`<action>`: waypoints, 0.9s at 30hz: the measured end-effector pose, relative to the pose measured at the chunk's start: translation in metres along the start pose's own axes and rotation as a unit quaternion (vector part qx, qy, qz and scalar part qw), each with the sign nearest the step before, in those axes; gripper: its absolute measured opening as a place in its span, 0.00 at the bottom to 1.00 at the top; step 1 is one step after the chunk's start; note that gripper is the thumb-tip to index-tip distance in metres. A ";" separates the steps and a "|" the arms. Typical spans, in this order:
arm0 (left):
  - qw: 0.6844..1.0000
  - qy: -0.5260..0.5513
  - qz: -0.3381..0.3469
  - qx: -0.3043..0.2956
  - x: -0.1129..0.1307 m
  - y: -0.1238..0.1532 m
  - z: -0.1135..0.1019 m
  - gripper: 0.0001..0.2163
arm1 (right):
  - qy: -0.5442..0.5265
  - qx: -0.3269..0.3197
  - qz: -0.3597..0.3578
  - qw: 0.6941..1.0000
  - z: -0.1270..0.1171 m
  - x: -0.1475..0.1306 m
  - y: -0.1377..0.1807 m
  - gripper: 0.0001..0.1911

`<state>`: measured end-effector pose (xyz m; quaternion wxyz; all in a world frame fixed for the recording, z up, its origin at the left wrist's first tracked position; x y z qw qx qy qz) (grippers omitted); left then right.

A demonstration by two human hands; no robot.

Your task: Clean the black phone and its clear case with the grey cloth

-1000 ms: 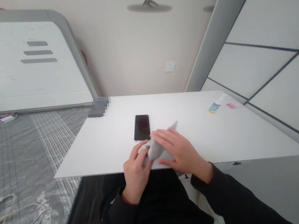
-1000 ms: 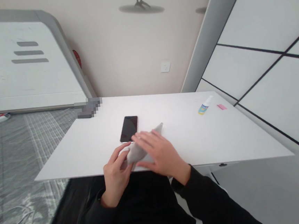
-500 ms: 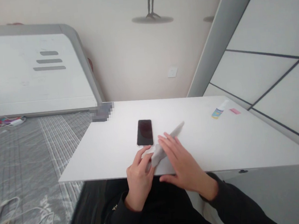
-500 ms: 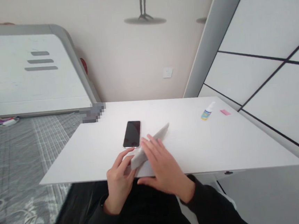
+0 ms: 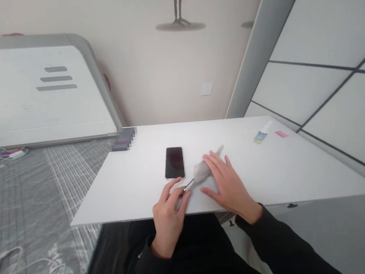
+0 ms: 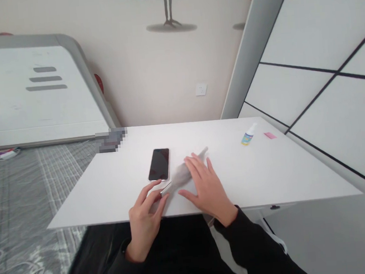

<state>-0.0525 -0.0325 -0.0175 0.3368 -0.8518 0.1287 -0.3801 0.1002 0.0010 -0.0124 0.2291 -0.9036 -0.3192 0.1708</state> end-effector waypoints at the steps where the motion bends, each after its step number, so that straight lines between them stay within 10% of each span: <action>1: 1.000 0.010 -0.003 -0.001 0.000 0.000 0.001 0.03 | -0.001 0.011 0.016 1.000 -0.002 0.000 0.000 0.49; 6: 0.998 0.068 0.003 0.015 0.002 0.001 -0.004 0.06 | -0.060 -0.059 -0.133 0.987 0.006 -0.051 0.004 0.48; 14: 0.990 0.081 0.057 0.102 0.038 -0.020 -0.030 0.08 | -0.144 0.061 -0.029 0.987 -0.026 -0.024 -0.004 0.32; 27: 0.982 0.171 0.020 0.073 0.050 -0.062 0.000 0.05 | -0.256 0.243 -0.034 0.935 -0.064 -0.016 -0.014 0.16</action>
Point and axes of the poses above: each hand's wrist, its own y-axis away from the middle knuckle, its own z-axis out of the palm, x = y × z, the point moved 9 cm from there along -y, towards the middle knuckle, and after that the axes turned 2 degrees about y, right-handed, at the moved point
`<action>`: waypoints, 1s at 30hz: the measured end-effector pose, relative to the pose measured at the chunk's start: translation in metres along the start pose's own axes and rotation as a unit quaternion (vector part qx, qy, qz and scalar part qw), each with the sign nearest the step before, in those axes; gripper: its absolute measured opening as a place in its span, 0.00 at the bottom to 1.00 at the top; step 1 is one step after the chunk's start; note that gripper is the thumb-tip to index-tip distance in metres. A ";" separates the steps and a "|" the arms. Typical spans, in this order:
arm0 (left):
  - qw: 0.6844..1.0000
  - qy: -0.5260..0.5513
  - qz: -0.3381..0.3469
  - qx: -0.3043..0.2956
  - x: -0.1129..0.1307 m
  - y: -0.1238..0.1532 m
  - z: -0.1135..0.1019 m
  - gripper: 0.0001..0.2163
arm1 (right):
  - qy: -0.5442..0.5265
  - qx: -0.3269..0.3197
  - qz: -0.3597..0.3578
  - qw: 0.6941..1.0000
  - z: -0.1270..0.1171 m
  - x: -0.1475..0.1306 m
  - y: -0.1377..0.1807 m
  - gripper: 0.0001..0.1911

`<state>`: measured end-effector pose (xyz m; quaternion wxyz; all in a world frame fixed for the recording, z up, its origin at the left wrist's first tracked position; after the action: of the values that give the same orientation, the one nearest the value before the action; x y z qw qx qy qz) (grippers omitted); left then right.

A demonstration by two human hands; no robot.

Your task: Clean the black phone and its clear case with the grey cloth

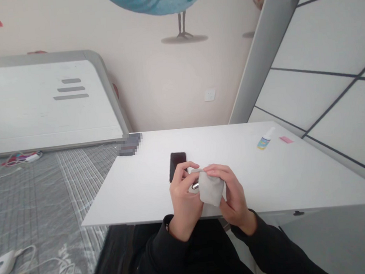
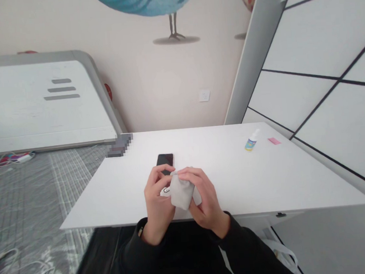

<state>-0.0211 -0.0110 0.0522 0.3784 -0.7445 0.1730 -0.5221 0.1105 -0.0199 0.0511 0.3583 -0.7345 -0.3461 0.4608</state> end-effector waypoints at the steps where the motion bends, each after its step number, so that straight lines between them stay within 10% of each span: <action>1: 1.000 0.003 -0.003 -0.003 -0.002 -0.002 0.002 0.06 | 0.000 -0.007 0.000 1.000 0.000 0.003 -0.002 0.16; 18: 0.998 0.015 -0.049 -0.031 -0.017 -0.011 0.017 0.08 | -0.051 0.059 0.038 0.996 -0.018 0.020 -0.011 0.14; 26: 0.963 -0.100 -0.139 -0.210 -0.061 0.029 0.047 0.07 | 0.028 0.102 0.137 0.985 -0.030 0.048 -0.009 0.13; 30: 0.949 -0.151 -0.146 -0.236 -0.067 0.042 0.051 0.05 | 0.124 0.065 0.069 0.988 -0.025 0.025 -0.018 0.16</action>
<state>0.0051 0.0245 -0.0310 0.1331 -0.9000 0.1216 -0.3969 0.1383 0.0050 0.0636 0.4128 -0.7835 -0.2172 0.4106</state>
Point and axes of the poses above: each hand's wrist, its own y-axis away from the middle knuckle, its own z-axis out of the palm, x = y × z, the point moved 9 cm from there along -y, towards the middle knuckle, and after that the axes turned 2 degrees about y, right-handed, at the moved point
